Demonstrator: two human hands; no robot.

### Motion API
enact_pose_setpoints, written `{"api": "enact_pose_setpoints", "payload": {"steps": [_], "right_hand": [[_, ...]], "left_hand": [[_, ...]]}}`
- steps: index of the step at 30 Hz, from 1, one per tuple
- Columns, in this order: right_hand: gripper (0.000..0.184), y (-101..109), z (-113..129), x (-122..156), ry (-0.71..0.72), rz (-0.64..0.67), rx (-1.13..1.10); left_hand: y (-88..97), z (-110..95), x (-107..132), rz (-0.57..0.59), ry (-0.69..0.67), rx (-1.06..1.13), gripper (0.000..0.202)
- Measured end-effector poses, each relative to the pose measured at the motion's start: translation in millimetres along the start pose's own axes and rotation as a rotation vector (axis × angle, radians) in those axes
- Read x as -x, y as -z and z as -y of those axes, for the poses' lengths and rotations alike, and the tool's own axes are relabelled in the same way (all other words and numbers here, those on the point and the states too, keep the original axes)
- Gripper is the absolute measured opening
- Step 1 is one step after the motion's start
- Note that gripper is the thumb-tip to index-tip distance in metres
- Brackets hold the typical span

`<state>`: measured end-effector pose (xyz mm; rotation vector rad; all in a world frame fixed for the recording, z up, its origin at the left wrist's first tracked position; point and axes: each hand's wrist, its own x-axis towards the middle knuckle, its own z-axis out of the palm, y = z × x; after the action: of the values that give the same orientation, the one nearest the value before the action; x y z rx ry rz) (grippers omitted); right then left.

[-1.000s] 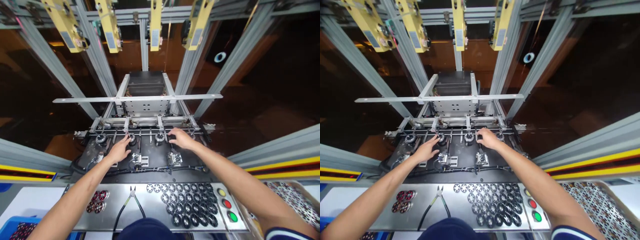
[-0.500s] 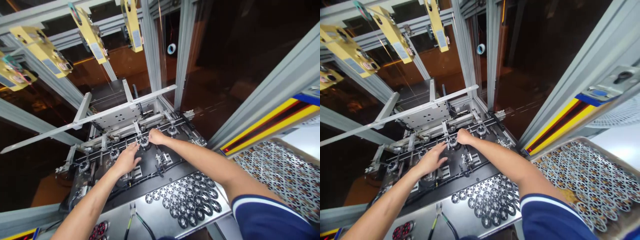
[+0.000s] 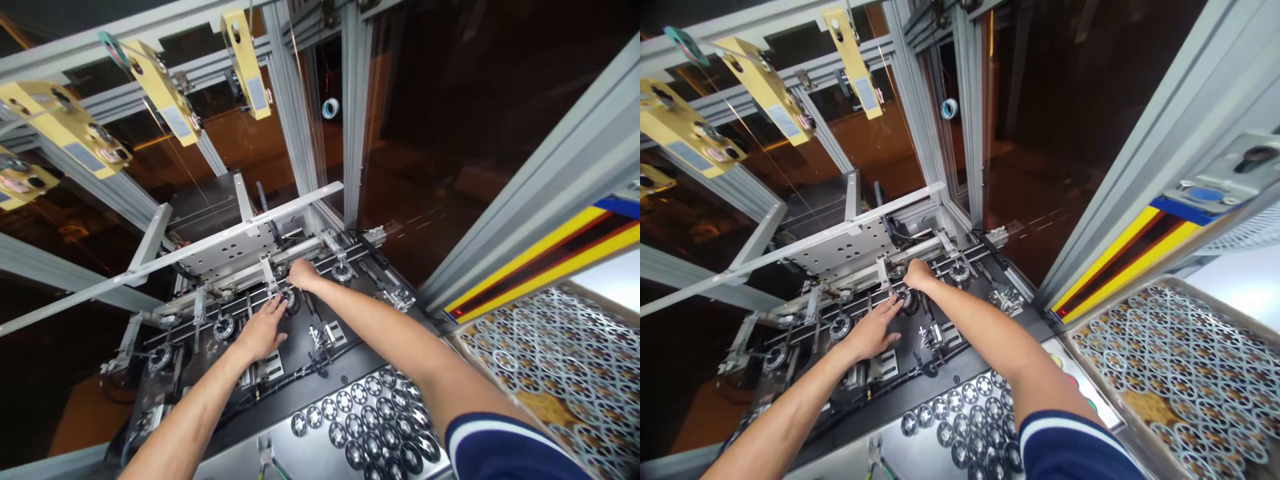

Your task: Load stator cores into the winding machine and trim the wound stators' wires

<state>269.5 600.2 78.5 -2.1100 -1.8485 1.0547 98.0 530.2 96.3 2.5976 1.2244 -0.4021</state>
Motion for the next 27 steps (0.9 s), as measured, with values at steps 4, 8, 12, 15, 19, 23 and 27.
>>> {"api": "enact_pose_setpoints", "payload": {"steps": [4, 8, 12, 15, 19, 23, 27], "right_hand": [[0.032, -7, -7, 11, 0.017, 0.057, -0.081], [0.031, -10, -6, 18, 0.017, 0.059, -0.131], [0.032, -6, 0, 34, 0.069, -0.01, -0.112], [0.03, 7, -8, 59, 0.151, -0.083, -0.053], [0.028, 44, -52, 93, 0.18, -0.199, 0.052], [0.027, 84, -96, 96, -0.009, -0.291, 0.192], [0.029, 90, -107, 78, -0.033, -0.235, 0.252]], "left_hand": [[3.7, -1, -1, 0.031, 0.007, 0.024, 0.082], [4.4, -1, -3, 0.035, 0.02, 0.044, 0.084], [4.9, 0, 1, 0.006, 0.018, 0.064, 0.083], [8.7, -3, 12, -0.048, 0.013, 0.076, 0.076], [19.3, -21, 15, -0.154, -0.058, 0.103, 0.056], [25.2, -53, -25, -0.183, -0.202, 0.107, 0.053], [20.1, -79, -76, -0.141, -0.292, 0.057, 0.066]]}}
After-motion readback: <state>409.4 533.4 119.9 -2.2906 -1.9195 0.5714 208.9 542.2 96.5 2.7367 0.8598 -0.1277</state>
